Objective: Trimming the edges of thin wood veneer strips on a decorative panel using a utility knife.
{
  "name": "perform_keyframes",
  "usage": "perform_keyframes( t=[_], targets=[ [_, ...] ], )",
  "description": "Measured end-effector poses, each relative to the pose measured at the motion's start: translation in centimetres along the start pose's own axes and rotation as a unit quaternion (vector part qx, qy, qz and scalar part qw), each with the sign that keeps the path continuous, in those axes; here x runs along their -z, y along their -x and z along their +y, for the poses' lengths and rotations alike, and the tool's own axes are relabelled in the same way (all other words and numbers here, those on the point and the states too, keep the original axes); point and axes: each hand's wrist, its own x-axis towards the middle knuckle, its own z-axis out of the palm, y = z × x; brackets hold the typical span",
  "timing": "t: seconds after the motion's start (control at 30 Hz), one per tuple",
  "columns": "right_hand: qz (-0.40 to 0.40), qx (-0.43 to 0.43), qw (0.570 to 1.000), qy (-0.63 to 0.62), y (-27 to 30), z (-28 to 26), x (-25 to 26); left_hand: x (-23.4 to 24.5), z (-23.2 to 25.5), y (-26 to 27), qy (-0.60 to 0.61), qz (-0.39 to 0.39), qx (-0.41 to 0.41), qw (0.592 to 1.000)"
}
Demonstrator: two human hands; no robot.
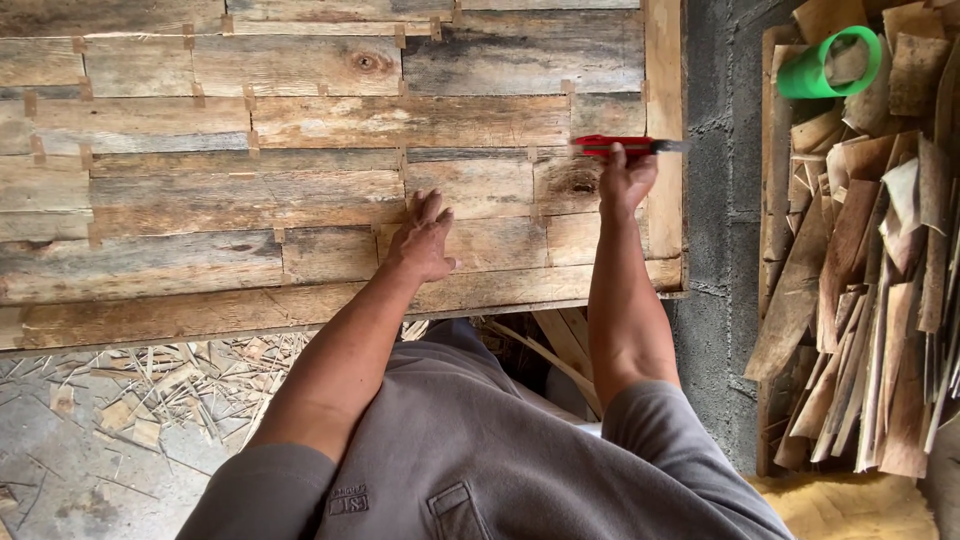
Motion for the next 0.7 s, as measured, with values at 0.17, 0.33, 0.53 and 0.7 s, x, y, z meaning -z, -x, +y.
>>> perform_keyframes(
  t=[0.17,0.33,0.53,0.7],
  targets=[
    [-0.017,0.025,0.997,0.069,-0.4,1.3,-1.0,0.5,0.2,0.6,0.012,-0.011,0.007,1.000],
    [0.027,0.018,0.987,0.154,-2.5,3.7,-0.7,-1.2,-0.6,-0.8,0.005,0.013,-0.013,1.000],
    [-0.004,0.081,0.994,0.077,-3.5,5.2,-0.5,-0.6,-0.3,-0.1,0.013,0.007,-0.001,1.000],
    [-0.004,0.063,0.991,0.117,-1.6,2.1,-0.4,-0.9,-0.5,-0.4,0.021,0.015,-0.003,1.000]
  ],
)
